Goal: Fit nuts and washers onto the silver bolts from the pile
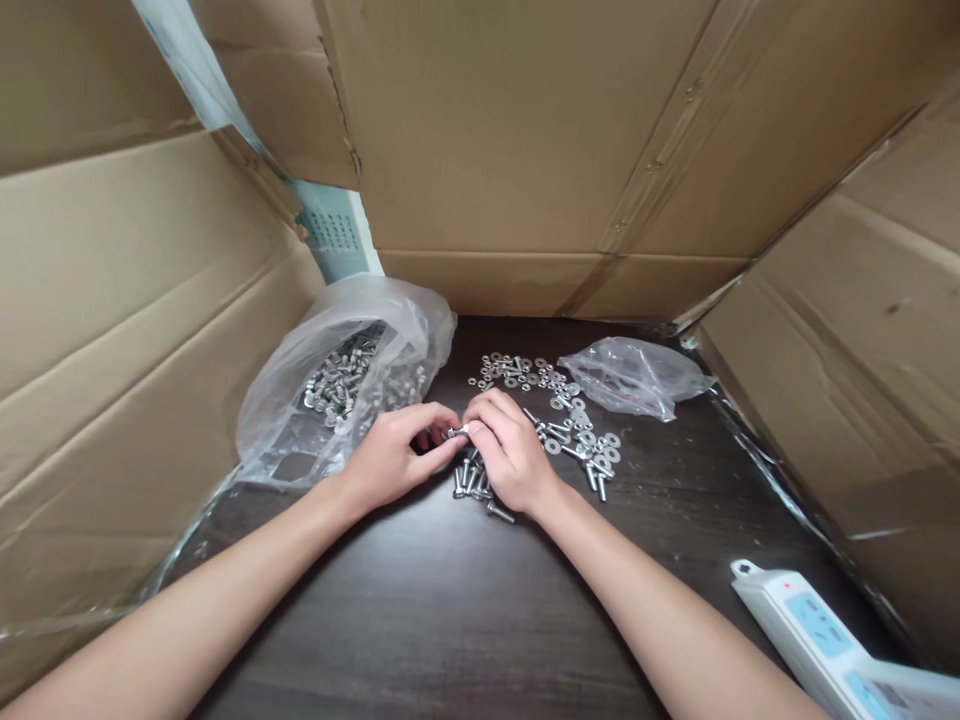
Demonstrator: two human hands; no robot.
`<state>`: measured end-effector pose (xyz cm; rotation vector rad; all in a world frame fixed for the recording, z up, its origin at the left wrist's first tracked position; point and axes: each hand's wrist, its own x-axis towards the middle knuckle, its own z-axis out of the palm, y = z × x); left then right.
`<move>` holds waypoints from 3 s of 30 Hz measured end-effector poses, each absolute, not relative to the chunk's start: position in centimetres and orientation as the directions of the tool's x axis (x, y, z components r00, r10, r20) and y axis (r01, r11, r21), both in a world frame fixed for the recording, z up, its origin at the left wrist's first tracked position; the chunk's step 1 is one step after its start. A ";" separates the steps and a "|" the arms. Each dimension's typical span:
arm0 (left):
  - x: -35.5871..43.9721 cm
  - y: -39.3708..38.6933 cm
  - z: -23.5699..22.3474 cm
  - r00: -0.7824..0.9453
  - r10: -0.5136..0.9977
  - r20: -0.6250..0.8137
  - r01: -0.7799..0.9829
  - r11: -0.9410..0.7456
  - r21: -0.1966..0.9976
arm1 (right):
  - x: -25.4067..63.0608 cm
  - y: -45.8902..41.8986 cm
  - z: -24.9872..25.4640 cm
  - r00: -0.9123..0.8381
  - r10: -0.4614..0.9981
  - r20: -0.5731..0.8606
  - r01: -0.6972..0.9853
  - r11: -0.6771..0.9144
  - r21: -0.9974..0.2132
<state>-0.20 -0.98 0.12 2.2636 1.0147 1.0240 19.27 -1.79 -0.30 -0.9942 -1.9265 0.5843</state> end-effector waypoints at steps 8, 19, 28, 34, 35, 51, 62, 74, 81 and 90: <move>-0.3 -0.9 0.0 0.428 0.794 0.432 0.451 -0.602 0.659 | 19.4 -1.9 -0.3 -0.246 0.773 0.584 0.357 0.633 -0.687; -0.1 -0.8 0.4 0.396 0.804 0.443 0.473 -0.592 0.652 | 19.1 -1.7 -0.8 -0.182 0.759 0.625 0.410 0.636 -0.654; -0.2 -0.8 0.3 0.374 0.819 0.435 0.492 -0.573 0.655 | 18.9 -1.7 -0.7 -0.193 0.778 0.598 0.414 0.617 -0.669; -0.1 -0.8 0.6 0.367 0.822 0.436 0.497 -0.569 0.655 | 19.0 -1.6 -0.8 -0.190 0.775 0.602 0.419 0.619 -0.665; -0.1 -0.8 0.6 0.373 0.820 0.435 0.494 -0.572 0.655 | 19.0 -1.6 -0.9 -0.198 0.782 0.591 0.428 0.612 -0.665; -0.1 -0.9 0.7 0.396 0.811 0.430 0.509 -0.584 0.633 | 19.0 -1.4 -1.0 -0.221 0.806 0.549 0.467 0.581 -0.666; 0.0 -0.9 0.8 0.391 0.823 0.413 0.516 -0.567 0.641 | 19.0 -1.4 -1.0 -0.218 0.777 0.590 0.411 0.622 -0.667; -0.1 -0.9 0.7 0.389 0.822 0.416 0.506 -0.568 0.649 | 18.9 -1.4 -1.0 -0.221 0.797 0.562 0.422 0.598 -0.681; 0.0 -0.9 0.7 0.385 0.824 0.416 0.507 -0.565 0.651 | 18.9 -1.5 -0.8 -0.223 0.808 0.546 0.443 0.583 -0.682; -0.1 -0.9 0.6 0.362 0.827 0.431 0.530 -0.563 0.634 | 18.8 -1.5 -0.6 -0.232 0.818 0.526 0.463 0.569 -0.680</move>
